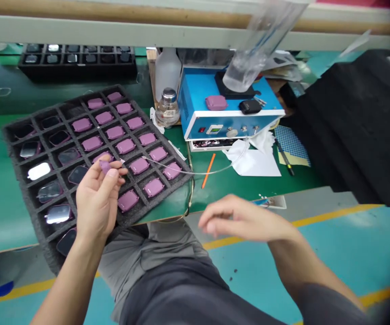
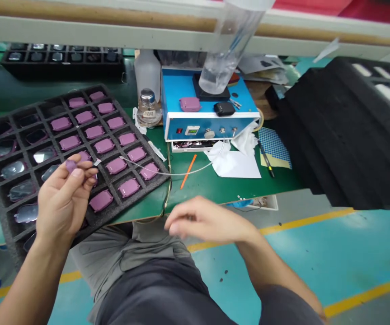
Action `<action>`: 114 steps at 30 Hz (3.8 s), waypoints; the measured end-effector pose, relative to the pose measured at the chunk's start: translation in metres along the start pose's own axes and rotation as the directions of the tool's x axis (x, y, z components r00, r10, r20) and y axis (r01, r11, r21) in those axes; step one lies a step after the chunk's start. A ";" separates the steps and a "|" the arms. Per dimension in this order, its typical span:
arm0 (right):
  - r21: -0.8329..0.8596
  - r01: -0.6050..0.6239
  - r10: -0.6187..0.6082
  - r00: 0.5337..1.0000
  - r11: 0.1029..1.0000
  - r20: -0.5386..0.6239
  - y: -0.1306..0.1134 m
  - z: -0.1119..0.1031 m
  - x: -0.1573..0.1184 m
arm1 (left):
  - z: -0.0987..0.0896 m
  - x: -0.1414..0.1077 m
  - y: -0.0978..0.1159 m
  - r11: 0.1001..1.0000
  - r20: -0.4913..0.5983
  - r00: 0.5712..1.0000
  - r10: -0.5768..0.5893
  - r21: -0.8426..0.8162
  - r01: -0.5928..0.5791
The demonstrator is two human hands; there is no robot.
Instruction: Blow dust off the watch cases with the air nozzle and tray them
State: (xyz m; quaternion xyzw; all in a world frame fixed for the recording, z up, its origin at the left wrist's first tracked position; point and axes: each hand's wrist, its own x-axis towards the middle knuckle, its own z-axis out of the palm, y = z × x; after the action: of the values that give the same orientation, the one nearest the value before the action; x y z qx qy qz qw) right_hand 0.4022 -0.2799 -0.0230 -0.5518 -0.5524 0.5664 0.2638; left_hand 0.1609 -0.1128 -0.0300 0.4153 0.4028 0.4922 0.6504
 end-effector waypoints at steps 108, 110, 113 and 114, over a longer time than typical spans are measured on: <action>0.286 0.703 -0.299 0.584 0.651 -0.755 -0.011 0.080 0.127 | 0.012 -0.042 -0.034 0.608 0.269 0.866 -0.421 -0.625 0.490; 0.263 0.683 -0.277 0.574 0.682 -0.770 -0.014 0.077 0.120 | 0.012 -0.042 -0.034 0.617 0.264 0.868 -0.420 -0.619 0.486; 0.153 0.621 -0.205 0.465 0.769 -0.861 -0.009 0.059 0.092 | 0.013 -0.042 -0.031 0.647 0.238 0.874 -0.425 -0.595 0.477; 0.105 0.568 -0.165 0.403 0.816 -0.900 -0.003 0.050 0.078 | 0.013 -0.041 -0.030 0.659 0.226 0.874 -0.430 -0.584 0.475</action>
State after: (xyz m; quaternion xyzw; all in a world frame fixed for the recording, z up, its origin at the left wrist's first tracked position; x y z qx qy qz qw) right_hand 0.3360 -0.2247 -0.0571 -0.5522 -0.3272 0.2380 0.7290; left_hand 0.1747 -0.1599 -0.0488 0.0801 0.2852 0.4052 0.8649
